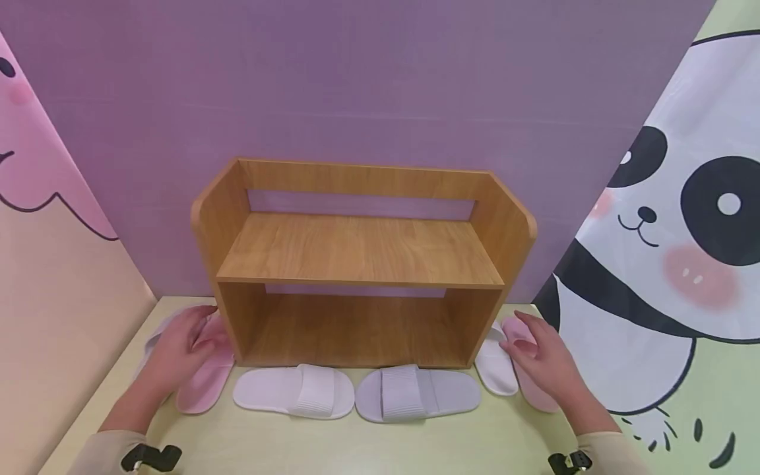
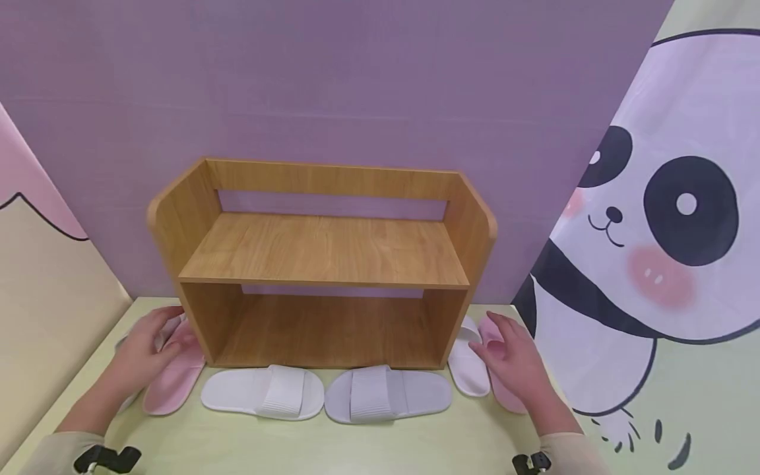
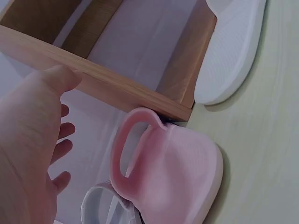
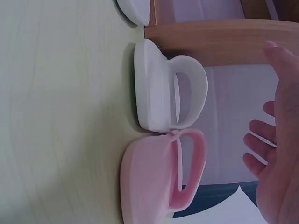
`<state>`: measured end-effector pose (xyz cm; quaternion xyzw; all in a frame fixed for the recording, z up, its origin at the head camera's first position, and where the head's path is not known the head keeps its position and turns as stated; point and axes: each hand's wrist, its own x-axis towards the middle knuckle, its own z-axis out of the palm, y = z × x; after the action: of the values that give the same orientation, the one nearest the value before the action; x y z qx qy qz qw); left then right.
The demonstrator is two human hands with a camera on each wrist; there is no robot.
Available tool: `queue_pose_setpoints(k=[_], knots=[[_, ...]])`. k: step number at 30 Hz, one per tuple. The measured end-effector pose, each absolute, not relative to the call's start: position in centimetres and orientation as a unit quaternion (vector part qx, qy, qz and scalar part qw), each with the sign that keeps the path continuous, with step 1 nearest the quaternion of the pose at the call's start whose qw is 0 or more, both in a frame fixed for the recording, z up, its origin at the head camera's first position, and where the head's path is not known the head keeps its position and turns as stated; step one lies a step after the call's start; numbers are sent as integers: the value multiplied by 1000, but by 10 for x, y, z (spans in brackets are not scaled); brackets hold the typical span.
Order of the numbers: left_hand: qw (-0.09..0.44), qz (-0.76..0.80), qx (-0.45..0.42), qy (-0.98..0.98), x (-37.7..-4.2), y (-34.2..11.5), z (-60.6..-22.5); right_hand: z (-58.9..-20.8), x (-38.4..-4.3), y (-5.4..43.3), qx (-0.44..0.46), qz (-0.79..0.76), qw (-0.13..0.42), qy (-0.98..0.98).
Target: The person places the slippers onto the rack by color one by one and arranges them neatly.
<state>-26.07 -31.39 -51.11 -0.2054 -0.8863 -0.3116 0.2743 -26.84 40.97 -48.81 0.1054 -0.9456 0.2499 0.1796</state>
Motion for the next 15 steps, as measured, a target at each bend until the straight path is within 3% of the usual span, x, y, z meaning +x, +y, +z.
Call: queue_pose_setpoints(k=[15], knots=[[207,-382,-140,-890,-242,-320,-507,-488,-259,387,125,325,217,-912]])
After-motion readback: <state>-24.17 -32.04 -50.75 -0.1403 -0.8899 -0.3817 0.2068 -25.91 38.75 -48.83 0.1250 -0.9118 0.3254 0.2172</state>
